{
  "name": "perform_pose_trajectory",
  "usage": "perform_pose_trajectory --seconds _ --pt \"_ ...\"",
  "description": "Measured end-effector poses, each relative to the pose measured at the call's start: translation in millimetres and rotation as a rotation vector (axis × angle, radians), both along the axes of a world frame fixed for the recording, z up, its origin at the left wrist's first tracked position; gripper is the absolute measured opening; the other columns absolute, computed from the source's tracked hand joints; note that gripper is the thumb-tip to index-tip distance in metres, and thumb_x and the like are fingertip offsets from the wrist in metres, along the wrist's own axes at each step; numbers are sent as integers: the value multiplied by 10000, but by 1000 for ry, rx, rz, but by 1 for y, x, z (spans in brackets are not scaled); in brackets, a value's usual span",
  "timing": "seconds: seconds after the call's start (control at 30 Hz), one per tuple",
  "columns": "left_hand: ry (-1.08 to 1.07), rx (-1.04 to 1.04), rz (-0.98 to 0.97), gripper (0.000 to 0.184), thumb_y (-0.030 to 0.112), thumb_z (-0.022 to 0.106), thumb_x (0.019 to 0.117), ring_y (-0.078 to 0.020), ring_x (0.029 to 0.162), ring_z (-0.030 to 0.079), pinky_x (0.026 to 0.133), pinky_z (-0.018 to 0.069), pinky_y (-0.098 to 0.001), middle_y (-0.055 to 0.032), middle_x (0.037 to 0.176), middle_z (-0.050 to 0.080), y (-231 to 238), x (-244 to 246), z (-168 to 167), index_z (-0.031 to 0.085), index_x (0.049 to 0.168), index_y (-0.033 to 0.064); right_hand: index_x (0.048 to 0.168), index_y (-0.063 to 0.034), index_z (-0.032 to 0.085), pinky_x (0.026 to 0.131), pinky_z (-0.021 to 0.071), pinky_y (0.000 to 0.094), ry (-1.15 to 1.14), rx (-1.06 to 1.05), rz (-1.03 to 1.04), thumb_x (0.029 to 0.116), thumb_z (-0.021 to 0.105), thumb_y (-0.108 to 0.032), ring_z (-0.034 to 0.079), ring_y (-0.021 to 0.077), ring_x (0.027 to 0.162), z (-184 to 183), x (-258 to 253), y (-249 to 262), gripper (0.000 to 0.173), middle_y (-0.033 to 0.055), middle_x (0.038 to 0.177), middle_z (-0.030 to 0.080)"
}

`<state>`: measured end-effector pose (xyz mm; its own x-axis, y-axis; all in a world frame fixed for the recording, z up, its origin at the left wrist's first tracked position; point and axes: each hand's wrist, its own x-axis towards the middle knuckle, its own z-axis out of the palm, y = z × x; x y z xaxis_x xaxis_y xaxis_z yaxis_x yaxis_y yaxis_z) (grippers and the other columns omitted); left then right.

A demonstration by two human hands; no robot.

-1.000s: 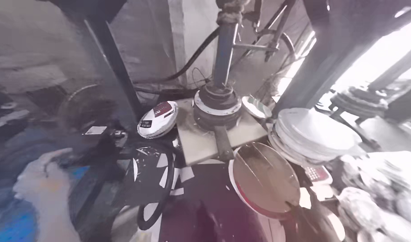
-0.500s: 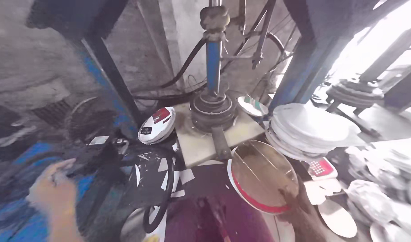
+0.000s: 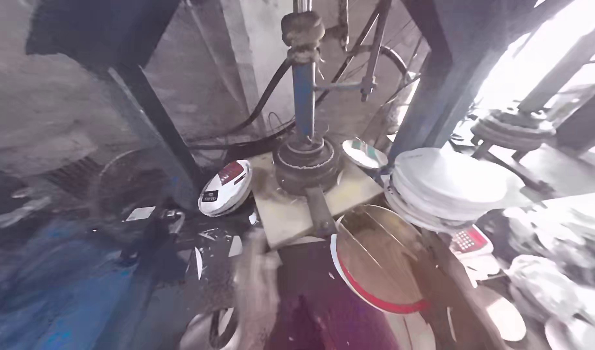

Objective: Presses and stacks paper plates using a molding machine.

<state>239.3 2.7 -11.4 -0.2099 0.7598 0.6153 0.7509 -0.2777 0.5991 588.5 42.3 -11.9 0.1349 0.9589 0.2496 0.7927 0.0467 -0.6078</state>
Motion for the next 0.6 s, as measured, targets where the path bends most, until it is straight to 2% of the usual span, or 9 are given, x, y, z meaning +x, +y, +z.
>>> perform_pose_trajectory --seconds 0.03,0.1,0.2,0.27,0.33,0.43,0.5,0.53,0.6 --pt "-5 -16 -113 535 301 361 1065 -388 1322 548 1124 401 -532 -271 1382 588 -2 30 -11 583 1335 -104 1382 85 557 1065 412 647 -40 -12 -21 1027 556 -211 560 488 1261 7 -2 3 462 332 1336 584" --pt "7 -52 -203 454 259 417 1045 -391 1330 545 1106 422 -537 -207 1390 610 -1 74 -28 654 1301 -30 1269 58 643 973 457 663 -104 -54 -59 1002 622 -210 615 491 1147 20 -3 5 379 318 1201 646" --pt "34 -220 -234 413 244 498 1011 -456 1369 489 1091 376 -654 -158 1419 605 0 99 -35 679 1299 10 1309 62 620 957 473 644 -9 -133 -62 991 636 -162 630 481 1118 18 7 -5 389 323 1203 646" --pt "34 -265 -278 381 232 527 999 -439 1404 455 1106 276 -736 -110 1437 601 0 101 -34 699 1291 60 1405 23 564 944 506 592 102 -196 -93 999 624 -171 661 411 1090 8 17 -8 454 292 1282 632" --pt "-57 -260 -374 349 208 501 1007 -411 1417 448 1102 224 -771 -66 1431 611 -2 98 -36 731 1256 124 1377 21 577 874 542 531 197 -177 -129 987 643 -174 681 331 991 -1 24 -12 441 257 1204 666" --pt "-255 -255 -467 379 116 445 1014 -383 1390 486 1134 222 -732 -104 1384 639 -6 95 -34 670 1314 59 1323 32 591 769 532 327 347 -99 -98 988 584 -173 616 96 841 -7 38 -11 392 119 1063 673" --pt "-291 -288 -384 400 52 457 1004 -406 1385 484 1160 271 -659 -155 1393 622 -8 94 -30 611 1370 8 1260 26 601 556 467 200 426 -64 -58 987 543 -210 513 -18 604 -12 45 -7 366 -21 843 617" --pt "-248 -303 -332 413 37 476 995 -408 1397 470 1161 302 -627 -145 1415 609 -7 93 -32 597 1389 5 1213 23 609 541 468 194 437 -67 -39 982 537 -217 509 -25 581 -13 47 -6 341 -45 800 601" --pt "-118 -303 -266 410 39 542 957 -431 1403 454 1123 354 -626 -115 1445 593 -5 93 -39 644 1354 28 1181 41 624 679 517 250 383 -97 -20 999 554 -193 572 16 717 -12 46 -7 304 16 896 636"
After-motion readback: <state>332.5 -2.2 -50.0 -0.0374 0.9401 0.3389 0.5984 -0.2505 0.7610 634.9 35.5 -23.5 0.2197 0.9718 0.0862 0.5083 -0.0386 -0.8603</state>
